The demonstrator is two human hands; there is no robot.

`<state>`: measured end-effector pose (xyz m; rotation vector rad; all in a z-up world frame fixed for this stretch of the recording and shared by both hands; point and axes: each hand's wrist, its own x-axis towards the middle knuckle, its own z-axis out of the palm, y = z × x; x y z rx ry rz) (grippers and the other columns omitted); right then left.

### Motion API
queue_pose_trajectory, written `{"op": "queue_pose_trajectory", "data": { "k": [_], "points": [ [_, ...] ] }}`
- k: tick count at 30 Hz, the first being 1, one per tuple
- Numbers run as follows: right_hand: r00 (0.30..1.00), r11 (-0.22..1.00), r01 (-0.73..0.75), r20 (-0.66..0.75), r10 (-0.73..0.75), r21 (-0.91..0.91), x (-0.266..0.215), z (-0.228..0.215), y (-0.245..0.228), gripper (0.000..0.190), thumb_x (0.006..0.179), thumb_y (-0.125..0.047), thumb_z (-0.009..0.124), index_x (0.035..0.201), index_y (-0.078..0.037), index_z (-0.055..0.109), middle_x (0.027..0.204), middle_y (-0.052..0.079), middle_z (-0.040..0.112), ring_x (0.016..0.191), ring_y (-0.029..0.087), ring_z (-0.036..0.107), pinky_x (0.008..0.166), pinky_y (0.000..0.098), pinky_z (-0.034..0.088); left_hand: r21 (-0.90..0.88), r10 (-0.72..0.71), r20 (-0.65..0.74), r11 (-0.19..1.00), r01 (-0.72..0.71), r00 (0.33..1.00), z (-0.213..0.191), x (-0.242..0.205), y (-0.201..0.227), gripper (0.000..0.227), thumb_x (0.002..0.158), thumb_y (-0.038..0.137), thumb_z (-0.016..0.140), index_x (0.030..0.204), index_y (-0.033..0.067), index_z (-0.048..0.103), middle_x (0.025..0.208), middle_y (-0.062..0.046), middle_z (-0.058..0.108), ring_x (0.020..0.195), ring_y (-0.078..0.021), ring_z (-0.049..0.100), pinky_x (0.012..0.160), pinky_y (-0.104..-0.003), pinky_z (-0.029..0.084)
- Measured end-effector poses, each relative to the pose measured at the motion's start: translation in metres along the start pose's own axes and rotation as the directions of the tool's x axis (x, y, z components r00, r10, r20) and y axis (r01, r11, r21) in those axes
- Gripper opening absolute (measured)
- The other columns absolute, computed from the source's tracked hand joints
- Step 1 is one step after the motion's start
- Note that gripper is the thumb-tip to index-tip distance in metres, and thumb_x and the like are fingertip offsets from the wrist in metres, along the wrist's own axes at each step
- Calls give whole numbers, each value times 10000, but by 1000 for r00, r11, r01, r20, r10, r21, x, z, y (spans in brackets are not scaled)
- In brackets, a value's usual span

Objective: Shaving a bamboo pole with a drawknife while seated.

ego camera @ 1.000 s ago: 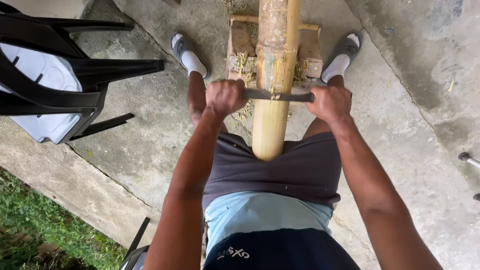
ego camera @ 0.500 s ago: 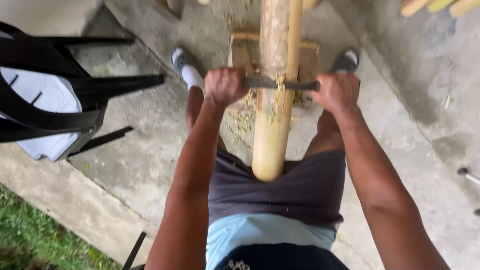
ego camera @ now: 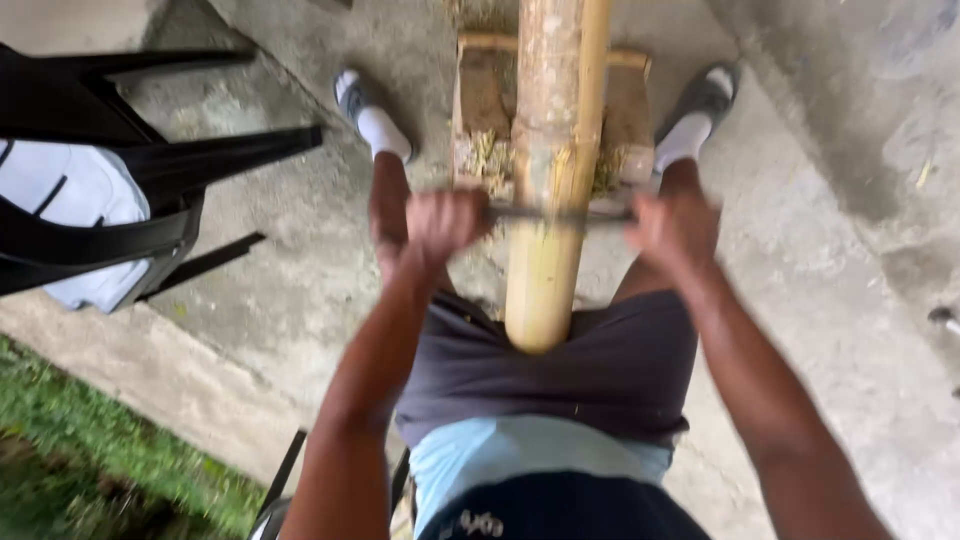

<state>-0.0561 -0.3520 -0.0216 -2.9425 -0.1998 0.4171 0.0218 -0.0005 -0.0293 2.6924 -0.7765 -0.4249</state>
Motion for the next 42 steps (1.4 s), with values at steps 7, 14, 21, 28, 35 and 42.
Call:
{"op": "queue_pose_trajectory", "data": {
  "k": [7,14,21,28,35,42],
  "points": [
    [972,998,59,-229,-53,21,65,-44,0,128,829,-247,804,782,-159,724,654,65,655,572,274,649,578,417,489,63,-34,-25,997,36,999,-30,70,-18,290,961,268,636,699,143,630,559,-22,619,422,-119,543,334,-343,436],
    [1000,998,10,-26,-8,59,-46,-10,-31,89,692,-198,779,732,-153,713,622,60,637,577,238,647,573,414,493,-61,31,-253,997,-48,967,6,-57,26,136,748,246,689,691,174,589,588,-29,578,493,-191,550,428,-408,463],
    [996,999,2,-94,-6,-43,45,-18,3,220,696,-282,827,768,-124,692,606,83,625,496,285,611,463,428,465,148,96,-233,987,-62,968,-7,52,-24,267,870,316,717,676,173,602,499,19,546,358,-96,451,287,-324,388],
    [951,996,92,-297,-83,17,82,-43,6,144,662,-236,771,754,-151,701,654,89,632,575,295,637,581,441,499,97,-25,-106,995,35,994,-26,78,-28,285,986,235,641,707,183,616,558,-2,624,428,-92,563,392,-309,449],
    [986,971,-158,80,146,180,-15,-3,-15,168,793,-246,740,949,-184,741,647,73,648,555,285,664,516,437,528,37,18,-181,999,-11,983,-3,-22,22,367,962,286,654,624,166,580,504,0,571,389,-124,475,329,-354,392],
    [931,963,-251,298,212,98,-33,-14,-24,175,799,-276,784,945,-180,787,532,86,664,470,281,683,563,463,510,11,61,-112,998,-60,992,-8,-24,34,432,984,344,648,605,146,585,461,8,559,344,-88,444,289,-344,388]
  ]
}}
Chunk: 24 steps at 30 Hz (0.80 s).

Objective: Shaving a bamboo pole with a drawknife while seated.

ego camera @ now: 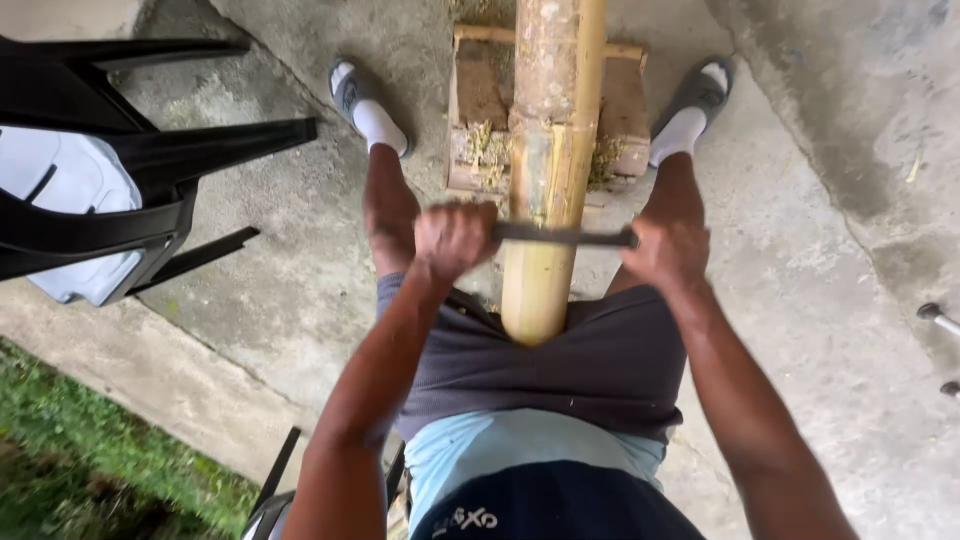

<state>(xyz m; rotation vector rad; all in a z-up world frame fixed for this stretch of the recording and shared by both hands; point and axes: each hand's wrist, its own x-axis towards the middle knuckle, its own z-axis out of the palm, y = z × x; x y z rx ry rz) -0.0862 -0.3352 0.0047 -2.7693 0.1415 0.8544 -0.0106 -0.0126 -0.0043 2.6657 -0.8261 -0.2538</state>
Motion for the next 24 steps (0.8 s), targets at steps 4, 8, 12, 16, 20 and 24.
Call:
{"op": "queue_pose_trajectory", "data": {
  "k": [4,8,12,16,20,24],
  "points": [
    [892,970,240,-385,-236,-40,65,-34,10,138,742,-250,796,813,-142,749,638,104,642,585,302,660,566,426,502,106,50,-61,993,-43,997,11,63,-46,258,916,210,575,662,167,595,535,6,579,409,-83,470,342,-323,408],
    [890,967,233,-378,-256,-105,101,-53,12,237,836,-267,791,695,-127,662,576,86,590,507,284,614,534,419,471,97,-42,67,995,36,997,-14,105,-57,167,889,164,671,726,152,636,573,-27,627,446,-150,599,358,-370,481],
    [827,965,237,-497,-262,-114,100,-46,10,194,803,-236,774,676,-157,651,574,100,589,513,309,599,544,427,476,97,-23,-133,995,36,991,-22,104,-51,132,667,261,736,724,171,658,619,-66,666,544,-241,666,461,-419,538],
    [858,956,245,-424,-291,-160,29,-31,-3,201,759,-272,809,700,-136,673,604,89,622,542,290,633,523,439,483,6,-80,-8,997,80,997,-5,24,-17,157,796,268,754,749,171,640,674,-54,677,581,-244,673,494,-450,535],
    [908,955,293,-300,-293,-48,-30,13,-1,99,691,-218,792,751,-148,756,609,50,659,561,228,659,567,404,510,-38,-124,163,990,132,979,-4,-39,14,128,701,201,748,717,147,634,685,-49,683,620,-219,690,555,-397,560],
    [908,953,295,-293,-300,-62,-12,7,0,76,732,-208,789,721,-148,743,630,27,671,563,206,657,564,390,502,-81,-87,114,992,96,990,-7,-23,5,201,734,278,793,755,127,662,681,-70,689,599,-239,690,506,-407,546]
  ]
}}
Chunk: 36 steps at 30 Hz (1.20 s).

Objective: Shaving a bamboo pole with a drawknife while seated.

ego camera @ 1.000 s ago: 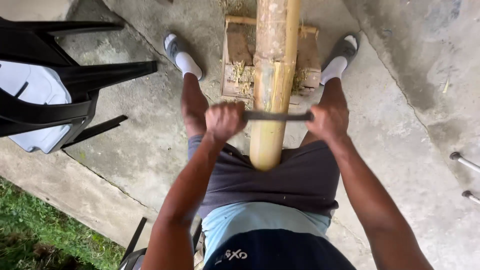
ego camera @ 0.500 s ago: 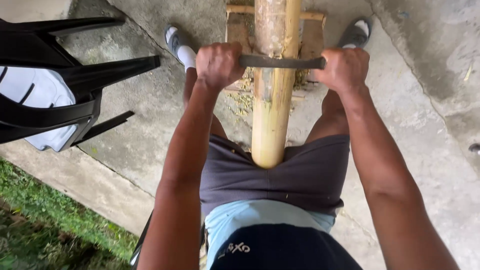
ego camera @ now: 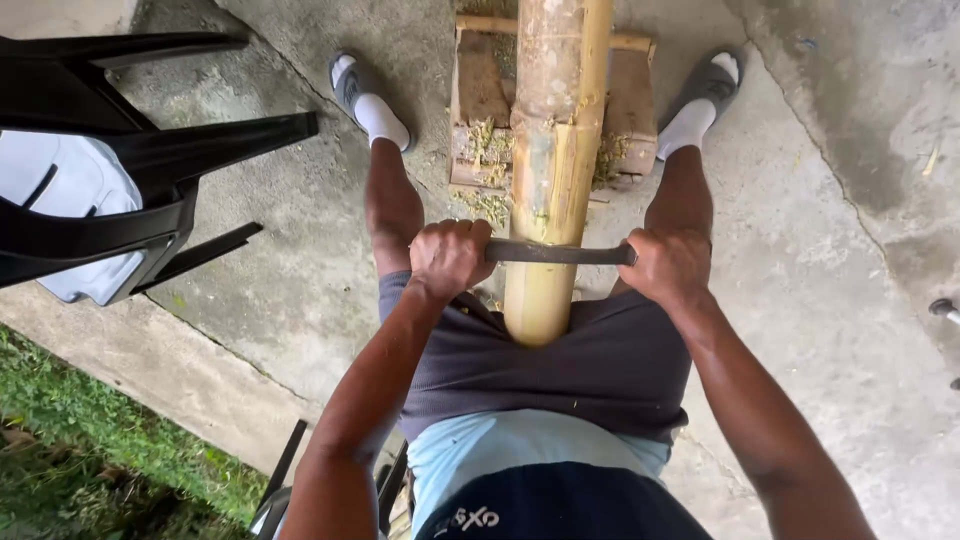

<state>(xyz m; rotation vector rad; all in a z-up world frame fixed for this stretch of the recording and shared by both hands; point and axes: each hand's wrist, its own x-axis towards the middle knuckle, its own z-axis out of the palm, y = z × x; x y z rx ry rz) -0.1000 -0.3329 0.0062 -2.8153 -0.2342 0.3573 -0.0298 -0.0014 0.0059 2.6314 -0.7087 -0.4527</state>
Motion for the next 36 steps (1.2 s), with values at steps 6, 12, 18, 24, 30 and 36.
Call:
{"op": "queue_pose_trajectory", "data": {
  "k": [6,12,18,24,30,36],
  "points": [
    [997,998,-66,44,67,-25,10,6,15,172,684,-225,805,847,-171,797,606,52,668,504,232,641,497,390,487,87,-3,63,996,-2,998,26,6,-20,140,857,230,702,729,186,663,682,-21,686,529,-139,634,493,-374,537],
    [996,994,-14,-85,5,-105,136,-44,49,188,738,-280,819,810,-130,731,683,111,680,631,329,678,616,482,503,193,-27,-25,981,31,999,-26,141,-49,228,921,332,637,758,176,665,560,-22,640,406,-104,539,337,-340,460],
    [996,994,-50,-82,42,-93,92,-47,9,164,719,-248,793,813,-127,733,688,134,675,631,344,679,614,476,523,120,-36,-65,992,43,997,-5,96,-39,182,933,232,641,760,177,660,615,-10,655,461,-107,564,380,-335,457],
    [998,996,-47,-34,45,-76,-14,-19,-18,153,766,-201,787,685,-128,680,644,78,668,584,290,676,577,435,518,-20,7,-216,1000,-12,976,27,-19,-2,112,705,210,661,652,161,576,602,-44,624,559,-200,610,520,-382,525],
    [985,979,-94,126,118,-180,61,-41,2,234,777,-304,835,735,-118,699,578,91,629,515,274,640,580,443,498,83,45,-52,996,-41,998,41,59,-54,294,974,164,654,686,174,599,517,12,596,367,-130,551,326,-355,451],
    [999,974,-5,-39,-4,-227,114,-42,21,162,799,-305,798,795,-162,724,684,71,673,604,289,658,641,446,501,32,82,-287,997,-76,954,-2,108,-67,173,770,284,739,682,172,640,607,-47,671,515,-211,652,439,-390,514]
  ]
}}
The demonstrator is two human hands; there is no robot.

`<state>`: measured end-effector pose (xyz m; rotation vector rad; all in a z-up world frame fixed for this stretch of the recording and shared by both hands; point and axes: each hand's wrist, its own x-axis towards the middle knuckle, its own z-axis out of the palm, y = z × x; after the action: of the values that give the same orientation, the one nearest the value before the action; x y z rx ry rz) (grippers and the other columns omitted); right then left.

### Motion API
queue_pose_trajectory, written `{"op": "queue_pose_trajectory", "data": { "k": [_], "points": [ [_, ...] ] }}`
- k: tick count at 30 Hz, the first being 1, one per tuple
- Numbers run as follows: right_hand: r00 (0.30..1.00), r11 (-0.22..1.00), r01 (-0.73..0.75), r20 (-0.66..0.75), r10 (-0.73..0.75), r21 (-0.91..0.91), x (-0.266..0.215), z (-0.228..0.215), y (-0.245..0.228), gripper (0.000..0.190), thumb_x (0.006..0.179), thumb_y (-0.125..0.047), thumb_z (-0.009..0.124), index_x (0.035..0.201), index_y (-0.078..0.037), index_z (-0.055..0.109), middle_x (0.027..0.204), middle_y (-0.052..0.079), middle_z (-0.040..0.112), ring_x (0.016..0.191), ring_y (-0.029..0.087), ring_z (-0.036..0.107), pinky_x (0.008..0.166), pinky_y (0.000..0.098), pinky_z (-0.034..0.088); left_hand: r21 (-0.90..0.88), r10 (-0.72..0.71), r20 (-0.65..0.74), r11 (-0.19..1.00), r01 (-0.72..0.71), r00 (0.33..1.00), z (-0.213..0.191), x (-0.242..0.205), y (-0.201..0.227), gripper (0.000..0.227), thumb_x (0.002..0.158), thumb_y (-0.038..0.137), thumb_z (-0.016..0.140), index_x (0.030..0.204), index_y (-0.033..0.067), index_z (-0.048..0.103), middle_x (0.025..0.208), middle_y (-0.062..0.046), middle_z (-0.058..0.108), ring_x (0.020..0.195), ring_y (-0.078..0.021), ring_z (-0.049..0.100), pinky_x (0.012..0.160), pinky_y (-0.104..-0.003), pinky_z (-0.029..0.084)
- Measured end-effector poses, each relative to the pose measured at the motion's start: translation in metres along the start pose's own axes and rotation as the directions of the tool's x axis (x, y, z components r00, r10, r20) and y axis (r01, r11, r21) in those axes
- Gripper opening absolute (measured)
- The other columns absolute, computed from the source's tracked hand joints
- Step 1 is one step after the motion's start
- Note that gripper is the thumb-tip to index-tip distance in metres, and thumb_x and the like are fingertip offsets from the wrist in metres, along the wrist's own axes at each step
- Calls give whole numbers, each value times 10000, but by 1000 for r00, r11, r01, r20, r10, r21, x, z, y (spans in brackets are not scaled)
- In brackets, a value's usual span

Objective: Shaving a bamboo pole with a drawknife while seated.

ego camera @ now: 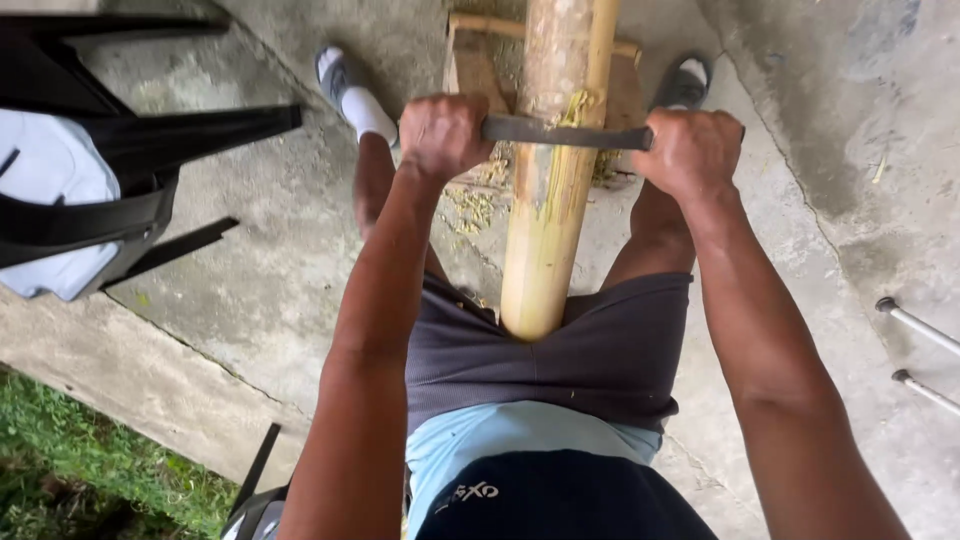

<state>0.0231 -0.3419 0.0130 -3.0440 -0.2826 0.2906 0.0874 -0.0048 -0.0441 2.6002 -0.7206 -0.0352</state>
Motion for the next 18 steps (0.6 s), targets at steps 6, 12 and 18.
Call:
{"op": "queue_pose_trajectory", "data": {
  "k": [6,12,18],
  "points": [
    [991,993,-105,93,99,61,-60,6,-23,131,732,-220,783,756,-116,708,666,92,669,554,276,645,604,441,502,-28,-72,216,996,79,974,22,-61,17,232,905,247,722,705,156,649,593,-51,648,443,-202,616,409,-397,491],
    [1000,989,-12,-16,15,148,-119,16,-46,95,733,-169,784,705,-141,698,698,41,681,638,256,675,625,424,534,-63,-73,173,994,85,982,-15,-121,68,158,670,206,753,694,139,612,639,-54,656,572,-233,664,509,-395,549],
    [998,989,-33,50,27,142,-104,18,-37,72,713,-194,789,713,-160,724,666,31,684,608,248,675,605,418,535,-57,-54,259,996,71,964,-21,-103,61,142,697,200,749,708,122,630,635,-64,662,534,-217,659,466,-391,540]
  ]
}}
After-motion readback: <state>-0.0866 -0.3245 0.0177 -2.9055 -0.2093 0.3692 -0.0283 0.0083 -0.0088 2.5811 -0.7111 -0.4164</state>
